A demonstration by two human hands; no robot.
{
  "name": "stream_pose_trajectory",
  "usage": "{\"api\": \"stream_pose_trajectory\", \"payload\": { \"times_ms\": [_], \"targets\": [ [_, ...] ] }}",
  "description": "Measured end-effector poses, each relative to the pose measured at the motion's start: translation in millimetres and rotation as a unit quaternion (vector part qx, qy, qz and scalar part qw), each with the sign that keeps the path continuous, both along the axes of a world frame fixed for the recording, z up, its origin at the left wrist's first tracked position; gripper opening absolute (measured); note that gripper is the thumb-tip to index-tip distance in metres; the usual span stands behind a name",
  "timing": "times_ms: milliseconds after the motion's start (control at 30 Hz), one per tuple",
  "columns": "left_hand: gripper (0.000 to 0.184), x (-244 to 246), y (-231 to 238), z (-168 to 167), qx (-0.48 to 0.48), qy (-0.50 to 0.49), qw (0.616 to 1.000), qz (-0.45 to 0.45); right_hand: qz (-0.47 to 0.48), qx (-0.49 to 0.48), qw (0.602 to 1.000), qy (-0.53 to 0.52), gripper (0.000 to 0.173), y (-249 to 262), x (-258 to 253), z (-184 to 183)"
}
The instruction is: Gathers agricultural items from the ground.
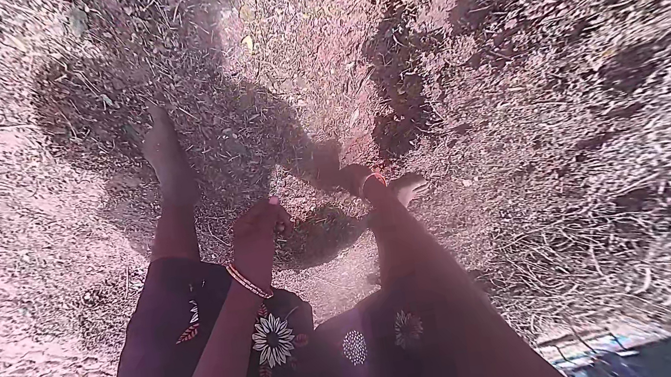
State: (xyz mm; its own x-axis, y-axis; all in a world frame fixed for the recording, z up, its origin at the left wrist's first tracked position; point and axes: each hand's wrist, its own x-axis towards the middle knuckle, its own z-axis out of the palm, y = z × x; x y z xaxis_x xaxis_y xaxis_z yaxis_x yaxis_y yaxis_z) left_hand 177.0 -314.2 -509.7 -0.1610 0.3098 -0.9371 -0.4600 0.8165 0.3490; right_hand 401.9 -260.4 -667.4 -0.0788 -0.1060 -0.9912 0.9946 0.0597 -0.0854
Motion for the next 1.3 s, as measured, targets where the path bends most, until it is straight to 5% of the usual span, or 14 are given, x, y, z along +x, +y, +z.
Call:
{"api": "stream_pose_trajectory", "payload": {
  "times_ms": [67, 233, 333, 567, 633, 700, 767, 900, 1133, 1300],
  "targets": [
    [0.038, -1, 3, 0, 0.005, -0.005, 1.000, 0.009, 0.066, 0.029, 0.997, -0.013, 0.031, 5, 6, -3],
    [0.039, -5, 7, 0, -0.004, 0.006, 1.000, 0.027, 0.020, 0.180, 0.979, -0.090, 0.041, 72, -30, 29],
    [0.032, -5, 9, 0, -0.011, 0.041, 0.999, 0.021, -0.050, 0.277, 0.959, -0.037, 0.030, 99, -43, 43],
    [0.024, -11, 19, -2, -0.039, 0.065, 0.994, 0.077, -0.185, 0.411, 0.884, 0.124, 0.041, 105, -58, 94],
    [0.027, -12, 20, -2, -0.039, 0.058, 0.993, 0.095, -0.201, 0.374, 0.868, 0.257, 0.032, 93, -66, 119],
    [0.032, -15, 21, -3, -0.043, 0.022, 0.991, 0.125, -0.149, 0.193, 0.907, 0.343, 0.034, 95, -80, 141],
    [0.040, -17, 21, -1, -0.052, -0.039, 0.986, 0.154, -0.065, 0.112, 0.941, 0.313, 0.052, 107, -94, 151],
    [0.051, -12, 19, 0, 0.000, -0.122, 0.983, 0.136, 0.113, 0.295, 0.935, 0.162, 0.064, 192, -103, 126],
    [0.046, -13, 20, 2, -0.023, -0.078, 0.995, 0.063, 0.250, 0.460, 0.850, -0.058, 0.073, 413, -96, 78],
    [0.045, -14, 22, -1, -0.029, -0.067, 0.996, 0.058, 0.302, 0.457, 0.829, -0.116, 0.104, 405, -42, 61]
  ]
}}
